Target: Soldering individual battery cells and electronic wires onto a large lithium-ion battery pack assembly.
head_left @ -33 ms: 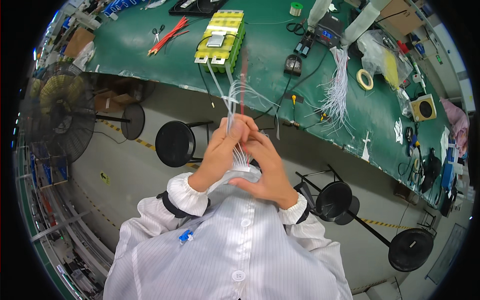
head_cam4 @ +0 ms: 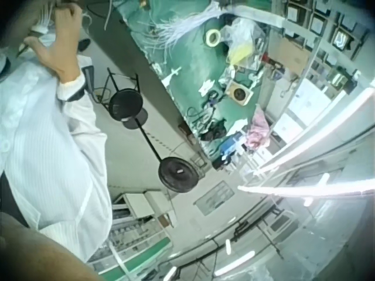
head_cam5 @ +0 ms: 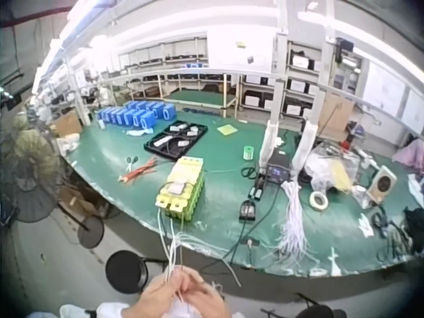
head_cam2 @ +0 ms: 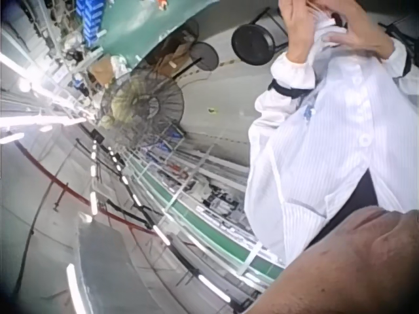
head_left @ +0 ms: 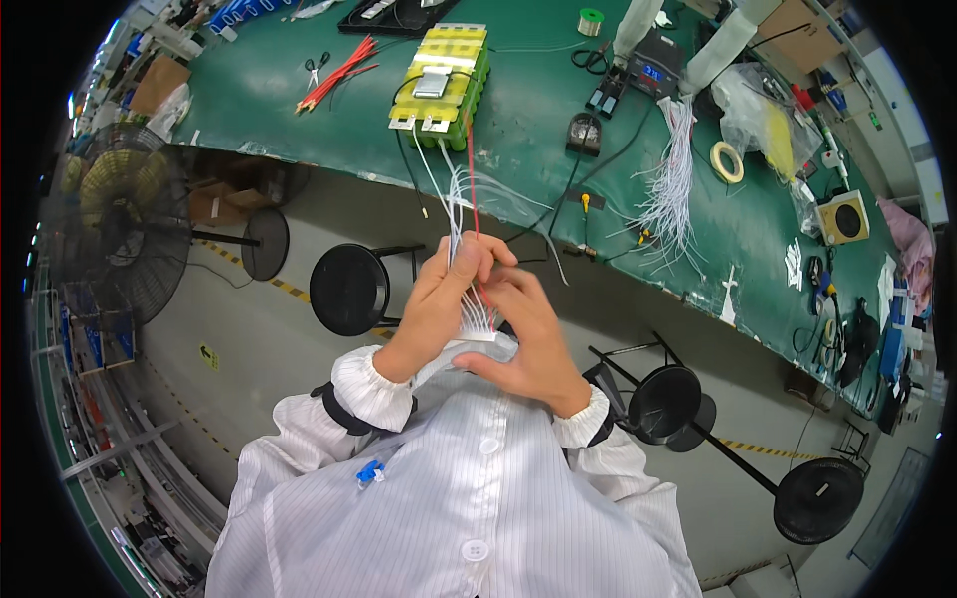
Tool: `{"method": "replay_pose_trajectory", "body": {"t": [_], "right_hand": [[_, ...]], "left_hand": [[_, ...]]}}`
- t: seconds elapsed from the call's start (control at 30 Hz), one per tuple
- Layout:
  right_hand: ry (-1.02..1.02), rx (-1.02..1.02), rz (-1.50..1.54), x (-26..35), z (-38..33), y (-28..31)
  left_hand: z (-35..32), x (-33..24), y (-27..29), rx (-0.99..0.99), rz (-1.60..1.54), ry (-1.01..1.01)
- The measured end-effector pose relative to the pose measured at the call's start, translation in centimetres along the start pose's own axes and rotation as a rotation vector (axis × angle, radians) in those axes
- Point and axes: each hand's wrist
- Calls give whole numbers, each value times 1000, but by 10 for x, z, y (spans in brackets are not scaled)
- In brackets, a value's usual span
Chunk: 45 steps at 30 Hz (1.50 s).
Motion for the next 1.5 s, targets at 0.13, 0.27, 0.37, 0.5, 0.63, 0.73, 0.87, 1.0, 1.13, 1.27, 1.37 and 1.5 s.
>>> {"method": "replay_pose_trajectory", "body": {"t": [0.13,0.27,0.37,0.5,0.63,0.73,0.87,1.0,1.13,1.27,1.37,1.5], "right_hand": [[4,121,-76,-17,-11,-9],[-188,-88,230,-23,-17,-14],[-249,11,254,-27,-21,-10],[-269,-38,256,-30,-25,-25],[-413,98,288,-39,-23,-31],[-577,121,243,-43,-23,-34],[-667,-16,348,-41,-9,-48],[-706,63,310,-44,7,-58],[-774,262,326,-52,29,-69],[-789,397,483,-41,70,-82],[-718,392,432,-41,90,-107],[-750,439,422,-49,98,-122]], "left_hand": [[5,6,9,19,-62,-46],[-3,3,13,170,-153,204],[-8,11,21,151,-210,165],[-13,11,25,151,-159,19],[-11,17,38,40,-111,38],[-2,-6,44,-73,-307,-4],[14,-17,52,-101,-459,-61],[26,-34,75,-222,-504,-177],[42,-32,103,-165,-472,-181],[59,-30,122,-100,-510,-88],[79,-34,135,-38,-534,-48],[109,-50,163,-51,-533,-81]]}}
Point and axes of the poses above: each hand's wrist, its own z-axis towards the middle knuckle, its own y-axis out of the back of the hand, x = y × z, and after that the axes turned 15 degrees about -x, right-handed
